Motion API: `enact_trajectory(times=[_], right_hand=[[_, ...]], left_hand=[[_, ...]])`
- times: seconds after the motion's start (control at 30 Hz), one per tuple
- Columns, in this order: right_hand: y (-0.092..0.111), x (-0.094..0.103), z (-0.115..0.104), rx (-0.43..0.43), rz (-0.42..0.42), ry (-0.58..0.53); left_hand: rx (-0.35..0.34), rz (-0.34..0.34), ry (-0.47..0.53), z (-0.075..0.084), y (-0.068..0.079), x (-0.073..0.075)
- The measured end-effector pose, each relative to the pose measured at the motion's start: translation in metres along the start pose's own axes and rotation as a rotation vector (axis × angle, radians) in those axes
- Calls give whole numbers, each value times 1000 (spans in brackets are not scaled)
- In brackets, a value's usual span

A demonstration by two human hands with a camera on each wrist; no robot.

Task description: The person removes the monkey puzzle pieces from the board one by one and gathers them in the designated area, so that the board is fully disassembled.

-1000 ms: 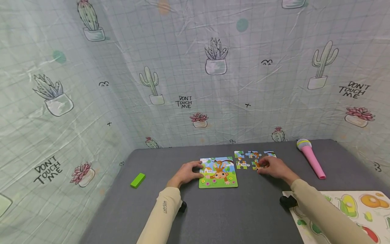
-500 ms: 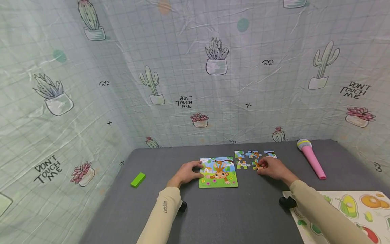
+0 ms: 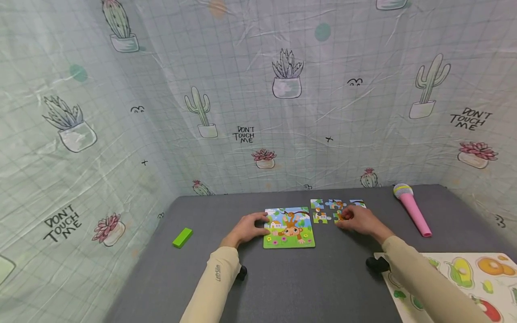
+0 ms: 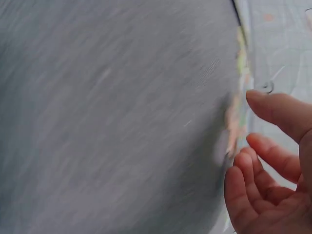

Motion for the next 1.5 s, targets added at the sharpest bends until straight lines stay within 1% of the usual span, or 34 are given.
enact_trajectory(times=[0.07, 0.13, 0.23, 0.33, 0.43, 0.53, 0.6, 0.77, 0.97, 1.23, 1.4, 1.5], right_hand=[[-2, 0, -8, -25, -8, -42], [-3, -2, -21, -22, -4, -88], [-5, -9, -42, 3, -3, -155], [-8, -18, -60, 39, 0, -178], [-11, -29, -71, 51, -25, -226], [-15, -38, -77, 61, -47, -246], [-17, -44, -80, 66, -61, -256], [-21, -56, -83, 41, -70, -262], [-25, -62, -84, 34, -41, -234], [-27, -67, -80, 124, 6, -208], [-28, -69, -77, 134, -9, -200], [-28, -70, -78, 148, -25, -176]], left_hand=[[-3, -1, 0, -1, -1, 1], [-3, 0, 0, -1, -2, 3], [0, 1, -3, 0, -4, 4], [2, -4, -3, 2, -6, 4], [-6, -16, -12, 3, -7, 2], [-11, -20, -24, 4, -6, 0], [-10, -16, -27, 3, -5, -1], [1, -2, -22, 2, -3, -2], [26, 12, -1, 1, -3, -2], [48, 19, 21, -3, -1, -3], [31, 17, 38, -3, -1, -2], [15, 13, 28, -3, -2, -2]])
Point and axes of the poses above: each hand's wrist, its own y-axis away from the middle knuckle, its own x-axis out of the back of the hand, z = x × y, the point moved 5 cm from there along -y, towards the middle knuckle, and after that the axes turned 4 degrees about y, right-handed, at the moved point
